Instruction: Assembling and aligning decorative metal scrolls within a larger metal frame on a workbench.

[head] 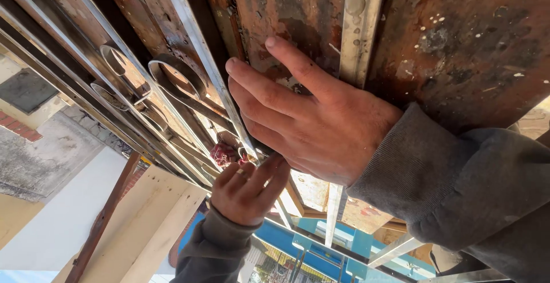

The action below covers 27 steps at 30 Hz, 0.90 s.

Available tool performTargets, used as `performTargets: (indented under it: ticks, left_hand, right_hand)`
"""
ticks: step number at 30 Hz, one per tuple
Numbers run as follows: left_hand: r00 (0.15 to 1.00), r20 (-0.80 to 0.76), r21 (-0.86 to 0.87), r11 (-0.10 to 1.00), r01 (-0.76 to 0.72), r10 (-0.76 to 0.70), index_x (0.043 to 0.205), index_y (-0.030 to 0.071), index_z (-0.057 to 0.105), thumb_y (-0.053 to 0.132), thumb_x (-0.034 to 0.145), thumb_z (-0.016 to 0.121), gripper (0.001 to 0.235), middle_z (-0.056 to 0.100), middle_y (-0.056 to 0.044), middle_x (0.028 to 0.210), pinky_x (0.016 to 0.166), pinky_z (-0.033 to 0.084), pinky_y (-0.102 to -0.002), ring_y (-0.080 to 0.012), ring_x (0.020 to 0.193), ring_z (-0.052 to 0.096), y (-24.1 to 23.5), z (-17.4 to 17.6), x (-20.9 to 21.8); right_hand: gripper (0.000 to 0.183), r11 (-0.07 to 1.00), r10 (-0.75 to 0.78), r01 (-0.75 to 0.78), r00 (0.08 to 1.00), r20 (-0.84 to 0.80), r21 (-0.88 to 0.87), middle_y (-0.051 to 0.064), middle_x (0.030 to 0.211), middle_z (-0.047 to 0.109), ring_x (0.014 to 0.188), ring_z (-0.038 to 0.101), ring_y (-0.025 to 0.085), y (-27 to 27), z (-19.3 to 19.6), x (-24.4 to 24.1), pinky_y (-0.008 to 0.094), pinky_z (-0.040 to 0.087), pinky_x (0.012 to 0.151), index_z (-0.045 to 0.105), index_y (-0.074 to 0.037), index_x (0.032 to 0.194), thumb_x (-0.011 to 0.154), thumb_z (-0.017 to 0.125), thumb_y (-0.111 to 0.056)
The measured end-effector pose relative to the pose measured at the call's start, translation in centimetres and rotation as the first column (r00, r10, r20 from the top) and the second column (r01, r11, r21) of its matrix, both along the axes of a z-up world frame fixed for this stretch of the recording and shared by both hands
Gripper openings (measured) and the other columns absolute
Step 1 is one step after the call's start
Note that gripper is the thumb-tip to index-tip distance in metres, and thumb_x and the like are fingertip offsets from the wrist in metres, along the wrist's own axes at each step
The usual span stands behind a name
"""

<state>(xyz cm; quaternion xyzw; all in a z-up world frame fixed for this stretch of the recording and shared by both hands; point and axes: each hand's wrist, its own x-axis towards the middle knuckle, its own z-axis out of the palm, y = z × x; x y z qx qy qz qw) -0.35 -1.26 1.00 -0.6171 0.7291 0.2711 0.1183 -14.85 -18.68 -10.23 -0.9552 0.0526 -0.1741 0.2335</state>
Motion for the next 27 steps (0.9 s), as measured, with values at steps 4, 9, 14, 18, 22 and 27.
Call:
performTargets:
  ticks: [4, 9, 14, 18, 22, 27]
  left_hand:
    - [0.993, 0.120, -0.032, 0.999, -0.019, 0.023, 0.118, 0.006, 0.074, 0.014, 0.095, 0.066, 0.026, 0.075, -0.008, 0.118, 0.059, 0.048, -0.029, -0.0115, 0.065, 0.059, -0.3, -0.3, 0.1]
    - [0.986, 0.151, -0.020, 0.997, -0.074, 0.076, 0.115, 0.006, 0.073, 0.013, 0.091, 0.066, 0.026, 0.073, -0.006, 0.119, 0.061, 0.047, -0.033, -0.0163, 0.071, 0.061, -0.3, -0.1, 0.1]
    - [0.994, 0.074, -0.032, 0.997, -0.077, 0.079, 0.115, 0.007, 0.075, 0.006, 0.089, 0.065, 0.029, 0.074, -0.005, 0.119, 0.061, 0.049, -0.031, -0.0145, 0.068, 0.059, -0.6, -0.4, -0.4]
    - [0.994, 0.017, -0.010, 0.995, -0.104, 0.104, 0.113, 0.005, 0.075, 0.005, 0.086, 0.063, 0.029, 0.075, -0.009, 0.117, 0.062, 0.050, -0.030, -0.0138, 0.067, 0.059, 0.1, 0.0, -1.5]
    - [0.982, 0.166, -0.100, 0.992, -0.073, 0.088, 0.112, 0.008, 0.076, 0.014, 0.098, 0.070, 0.017, 0.077, -0.004, 0.111, 0.056, 0.043, -0.032, -0.0136, 0.065, 0.058, 0.1, -0.5, -0.7]
    - [0.991, 0.109, -0.094, 0.993, -0.068, 0.079, 0.115, 0.008, 0.077, 0.012, 0.098, 0.067, 0.020, 0.076, -0.006, 0.108, 0.058, 0.046, -0.029, -0.0111, 0.064, 0.058, 1.3, -1.0, -0.1]
  right_hand:
    - [0.038, 0.997, -0.025, 0.023, 1.000, -0.014, -0.077, 0.005, 0.140, 0.062, 0.149, 0.035, 0.027, -0.2, 0.1, -0.1, 0.059, 0.023, 0.123, 0.071, -0.012, 0.118, 0.101, 0.056, -0.043]
    - [0.040, 0.997, 0.000, -0.002, 1.000, -0.021, -0.071, 0.007, 0.141, 0.062, 0.149, 0.036, 0.029, -0.3, 0.0, -0.1, 0.060, 0.023, 0.122, 0.071, -0.010, 0.121, 0.101, 0.057, -0.042]
    - [0.050, 0.994, -0.006, 0.000, 0.998, -0.055, -0.108, 0.005, 0.144, 0.059, 0.149, 0.035, 0.027, -0.8, 0.3, 0.0, 0.058, 0.023, 0.123, 0.068, -0.010, 0.131, 0.094, 0.057, -0.043]
    - [0.045, 0.999, -0.020, 0.019, 0.999, -0.036, -0.045, 0.006, 0.143, 0.059, 0.150, 0.034, 0.027, 0.1, 0.1, 0.1, 0.058, 0.023, 0.123, 0.067, -0.010, 0.129, 0.098, 0.059, -0.042]
    - [0.052, 0.999, -0.006, 0.005, 1.000, -0.017, -0.046, 0.007, 0.147, 0.059, 0.149, 0.035, 0.029, 0.2, -0.2, 0.1, 0.060, 0.023, 0.123, 0.066, -0.009, 0.135, 0.096, 0.060, -0.043]
    - [0.060, 0.998, 0.004, -0.008, 0.998, -0.064, -0.054, 0.005, 0.153, 0.054, 0.151, 0.033, 0.028, 0.1, 0.0, 0.1, 0.061, 0.020, 0.124, 0.063, -0.013, 0.142, 0.094, 0.058, -0.048]
